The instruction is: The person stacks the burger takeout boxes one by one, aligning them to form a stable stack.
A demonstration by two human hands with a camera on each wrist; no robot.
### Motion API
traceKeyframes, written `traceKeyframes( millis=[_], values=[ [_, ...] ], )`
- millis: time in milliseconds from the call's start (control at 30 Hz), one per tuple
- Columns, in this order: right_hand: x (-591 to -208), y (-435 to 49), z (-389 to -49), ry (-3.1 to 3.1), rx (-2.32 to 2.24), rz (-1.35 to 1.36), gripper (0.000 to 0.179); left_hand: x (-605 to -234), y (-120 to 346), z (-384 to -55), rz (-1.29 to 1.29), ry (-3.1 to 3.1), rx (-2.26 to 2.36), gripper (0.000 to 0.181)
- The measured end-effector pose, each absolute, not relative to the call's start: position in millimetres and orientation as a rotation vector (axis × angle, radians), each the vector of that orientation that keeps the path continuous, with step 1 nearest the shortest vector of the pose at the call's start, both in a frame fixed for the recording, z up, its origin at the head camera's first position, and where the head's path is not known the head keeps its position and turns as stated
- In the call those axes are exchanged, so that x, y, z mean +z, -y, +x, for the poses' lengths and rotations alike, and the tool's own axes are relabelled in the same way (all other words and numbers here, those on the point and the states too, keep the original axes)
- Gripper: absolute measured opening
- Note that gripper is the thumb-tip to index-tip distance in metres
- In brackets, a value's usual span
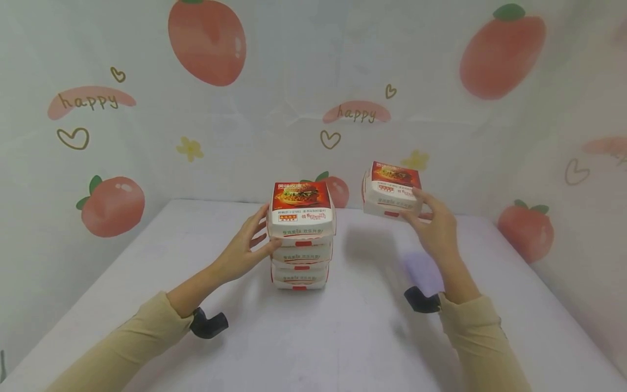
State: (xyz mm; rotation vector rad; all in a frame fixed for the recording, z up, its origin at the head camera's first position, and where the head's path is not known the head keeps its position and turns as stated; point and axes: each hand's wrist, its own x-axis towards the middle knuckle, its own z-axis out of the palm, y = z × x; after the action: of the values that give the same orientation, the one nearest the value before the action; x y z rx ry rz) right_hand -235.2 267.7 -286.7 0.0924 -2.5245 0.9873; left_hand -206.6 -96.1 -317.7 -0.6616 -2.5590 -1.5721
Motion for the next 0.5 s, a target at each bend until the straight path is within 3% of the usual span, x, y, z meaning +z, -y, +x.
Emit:
traceKeyframes(
  millis=[500],
  values=[
    [-274, -263, -228, 2.464, 0.997, 0.123, 0.058, -318, 96, -206, -0.66, 2.564, -1.559, 0.083]
  ],
)
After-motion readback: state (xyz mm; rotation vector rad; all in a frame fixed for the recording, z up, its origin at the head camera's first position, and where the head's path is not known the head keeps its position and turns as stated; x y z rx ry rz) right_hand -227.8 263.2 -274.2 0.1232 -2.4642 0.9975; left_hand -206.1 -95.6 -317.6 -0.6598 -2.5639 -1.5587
